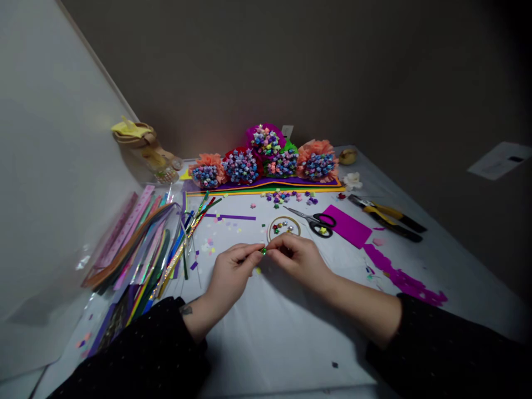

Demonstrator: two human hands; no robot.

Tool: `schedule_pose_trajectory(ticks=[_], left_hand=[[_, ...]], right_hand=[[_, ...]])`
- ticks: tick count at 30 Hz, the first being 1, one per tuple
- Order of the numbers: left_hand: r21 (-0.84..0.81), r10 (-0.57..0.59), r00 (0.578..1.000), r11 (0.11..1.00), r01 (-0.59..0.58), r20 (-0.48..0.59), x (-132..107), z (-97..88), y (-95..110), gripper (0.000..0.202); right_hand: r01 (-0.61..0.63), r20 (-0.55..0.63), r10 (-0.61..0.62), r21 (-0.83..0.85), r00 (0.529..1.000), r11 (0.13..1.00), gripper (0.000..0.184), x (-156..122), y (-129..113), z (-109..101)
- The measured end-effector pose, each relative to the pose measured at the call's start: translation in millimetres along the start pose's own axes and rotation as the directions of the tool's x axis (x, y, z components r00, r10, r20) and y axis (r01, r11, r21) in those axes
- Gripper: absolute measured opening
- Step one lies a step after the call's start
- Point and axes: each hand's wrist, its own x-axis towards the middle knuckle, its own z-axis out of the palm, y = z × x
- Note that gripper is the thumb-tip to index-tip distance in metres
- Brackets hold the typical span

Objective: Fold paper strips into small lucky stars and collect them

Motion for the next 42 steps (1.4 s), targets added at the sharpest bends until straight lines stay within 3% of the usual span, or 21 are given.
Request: schedule_pose_trajectory(ticks=[5,16,29,38,42], left_hand=[[0.000,-0.011,1.000,1.000,0.011,0.002,0,0.0,1,0.022],[0.021,0.062,0.998,0.998,-0.062,0.000,-1,-0.2,0,0.020],[0.041,0.084,0.996,0.996,-0.084,0.002,-1,-0.3,-1,0.019],[0.047,0.071,0.997,0.996,-0.072,0.025,-2,0.4,-1,0.018],[-0.023,0.004,1.000,1.000,-0.004,0.004,0,1.6,-1,0.021]], right_hand=[[0.047,-0.031,-0.048,-0.029,0.998,0.998,0.010,-1,-2,0],[-0.040,-0.040,0.040,0.004,0.998,0.999,0.011,-4,-4,2],[-0.008,-0.044,0.008,-0.002,0.999,1.000,0.011,-5,-2,6],[0.026,-0.031,-0.027,-0.058,0.999,0.998,0.011,-6,-1,12],[0.017,-0.038,-0.019,-0.058,0.999,0.998,0.010,-5,-1,13]])
